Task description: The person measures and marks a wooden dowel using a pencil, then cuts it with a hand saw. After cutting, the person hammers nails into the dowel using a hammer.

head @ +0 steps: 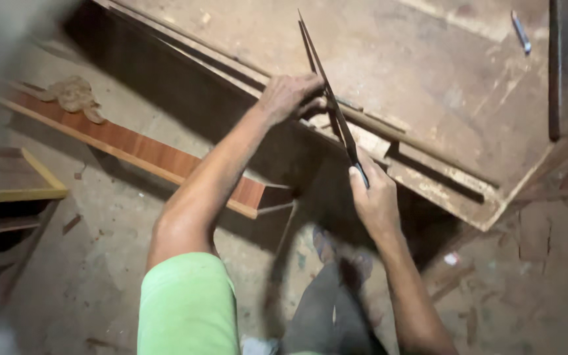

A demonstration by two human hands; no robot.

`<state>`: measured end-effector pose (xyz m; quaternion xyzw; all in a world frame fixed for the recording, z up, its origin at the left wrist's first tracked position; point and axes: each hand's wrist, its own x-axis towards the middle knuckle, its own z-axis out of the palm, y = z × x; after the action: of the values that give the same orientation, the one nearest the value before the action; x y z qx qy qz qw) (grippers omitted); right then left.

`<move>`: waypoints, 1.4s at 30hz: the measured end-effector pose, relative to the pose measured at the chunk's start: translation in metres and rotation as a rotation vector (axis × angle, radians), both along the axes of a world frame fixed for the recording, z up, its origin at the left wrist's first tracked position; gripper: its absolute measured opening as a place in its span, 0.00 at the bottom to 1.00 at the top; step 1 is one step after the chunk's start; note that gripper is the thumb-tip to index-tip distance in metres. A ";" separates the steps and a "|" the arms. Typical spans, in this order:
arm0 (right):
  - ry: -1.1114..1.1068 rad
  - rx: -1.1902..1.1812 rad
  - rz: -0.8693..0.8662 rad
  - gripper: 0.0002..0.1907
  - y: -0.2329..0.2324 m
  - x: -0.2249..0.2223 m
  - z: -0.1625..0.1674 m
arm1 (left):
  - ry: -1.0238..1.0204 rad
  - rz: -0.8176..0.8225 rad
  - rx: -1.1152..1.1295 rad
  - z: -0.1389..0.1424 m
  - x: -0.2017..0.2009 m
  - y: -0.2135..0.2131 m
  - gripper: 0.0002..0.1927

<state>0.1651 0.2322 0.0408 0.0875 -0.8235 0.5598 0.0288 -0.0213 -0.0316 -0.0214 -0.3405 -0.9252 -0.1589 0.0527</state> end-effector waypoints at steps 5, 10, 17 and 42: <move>-0.221 0.108 -0.046 0.21 0.054 0.096 0.031 | -0.034 0.006 -0.019 -0.005 0.002 -0.002 0.14; -0.074 0.047 -0.035 0.21 0.021 0.040 0.033 | 0.008 0.020 0.018 0.001 -0.002 -0.001 0.14; -0.130 0.000 -0.023 0.21 0.029 0.055 0.027 | -0.052 0.071 -0.105 -0.002 0.003 0.000 0.20; 0.038 0.100 -0.186 0.24 0.088 0.097 0.038 | -0.090 0.069 -0.043 0.012 0.010 0.005 0.14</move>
<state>0.2624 0.3206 0.0788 0.0226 -0.8543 0.5110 0.0921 -0.0113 -0.0269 -0.0097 -0.3021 -0.9410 -0.1519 0.0093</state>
